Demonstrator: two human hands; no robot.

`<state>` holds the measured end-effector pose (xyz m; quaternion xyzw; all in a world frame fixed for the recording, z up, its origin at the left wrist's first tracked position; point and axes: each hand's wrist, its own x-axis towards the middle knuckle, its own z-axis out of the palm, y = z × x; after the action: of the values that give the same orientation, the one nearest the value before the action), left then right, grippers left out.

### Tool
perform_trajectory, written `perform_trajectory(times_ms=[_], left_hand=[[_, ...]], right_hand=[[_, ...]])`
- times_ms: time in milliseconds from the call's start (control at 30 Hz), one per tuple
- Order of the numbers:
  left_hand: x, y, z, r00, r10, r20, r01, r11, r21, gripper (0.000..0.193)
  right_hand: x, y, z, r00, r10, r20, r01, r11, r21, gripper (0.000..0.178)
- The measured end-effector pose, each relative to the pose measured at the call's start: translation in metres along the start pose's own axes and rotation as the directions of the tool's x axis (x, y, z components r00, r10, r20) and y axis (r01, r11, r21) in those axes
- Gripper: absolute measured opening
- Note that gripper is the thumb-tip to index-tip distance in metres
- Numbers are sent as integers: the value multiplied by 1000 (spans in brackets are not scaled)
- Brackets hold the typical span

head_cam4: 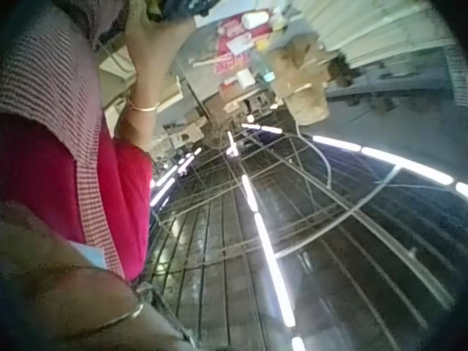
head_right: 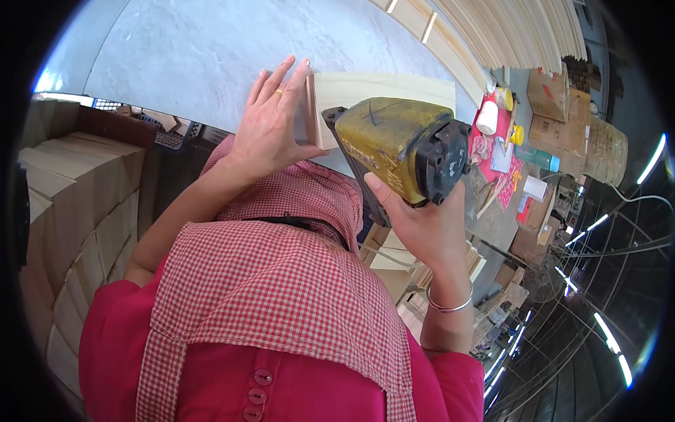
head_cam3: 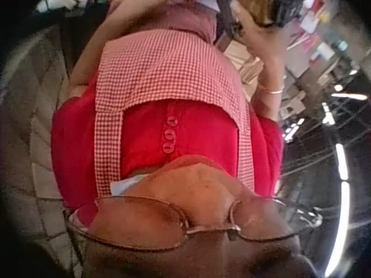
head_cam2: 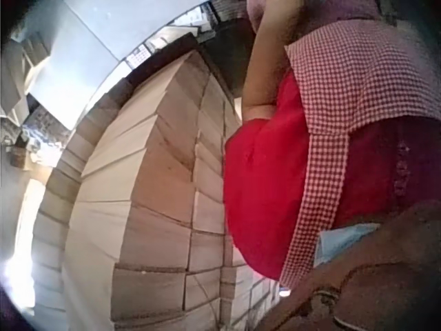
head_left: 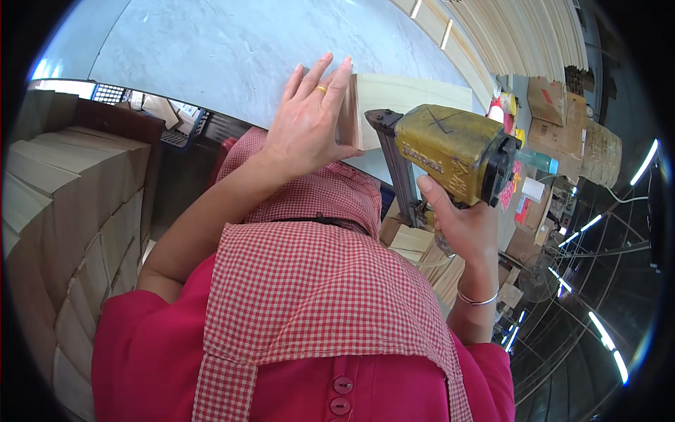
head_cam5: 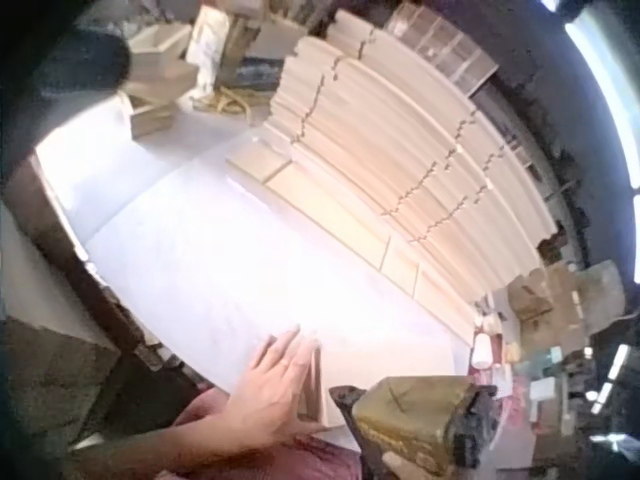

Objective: The person assembles small rectangular wooden boxes by hand. They use a pneumatic nail gun to fasten the wooden pieces together and apply glue to the joints for reinforcement. The person repeatedly picks up wooden planks, aligns them, nails them, and stacks the finished boxes.

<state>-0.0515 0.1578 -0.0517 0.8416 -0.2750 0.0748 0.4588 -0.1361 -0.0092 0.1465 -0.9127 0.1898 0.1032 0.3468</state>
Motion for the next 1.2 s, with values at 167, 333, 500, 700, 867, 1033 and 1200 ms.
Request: perform_trajectory(times_ms=[167, 333, 500, 700, 867, 1033, 1200], left_hand=[[0, 0, 0, 1000, -2, -4, 2, 1000, 0, 129], [0, 0, -2, 1000, -15, 12, 15, 1000, -8, 126], [-1, -1, -1, 1000, -8, 0, 8, 1000, 9, 126], [0, 2, 1, 1000, 2, -1, -2, 1000, 7, 126], [13, 16, -26, 951, -283, 126, 304, 931, -202, 117], [8, 3, -77, 680, -599, 423, 682, 305, -664, 99], [-43, 6, -124, 544, -464, 699, 526, -460, -715, 105]], right_hand=[[7, -4, -1, 999, -7, 35, 8, 999, -37, 36], [13, -9, -5, 998, -10, 68, 18, 993, -116, 39], [20, -9, -10, 992, -30, 120, 49, 985, -163, 37], [19, -1, -12, 989, -112, 97, 121, 989, -90, 35], [6, 15, -31, 958, -59, -279, 67, 998, 20, 33], [3, 79, -81, 853, 76, -516, 7, 987, 159, 34], [1, 240, -102, 789, -153, -595, 34, 978, -206, 50]])
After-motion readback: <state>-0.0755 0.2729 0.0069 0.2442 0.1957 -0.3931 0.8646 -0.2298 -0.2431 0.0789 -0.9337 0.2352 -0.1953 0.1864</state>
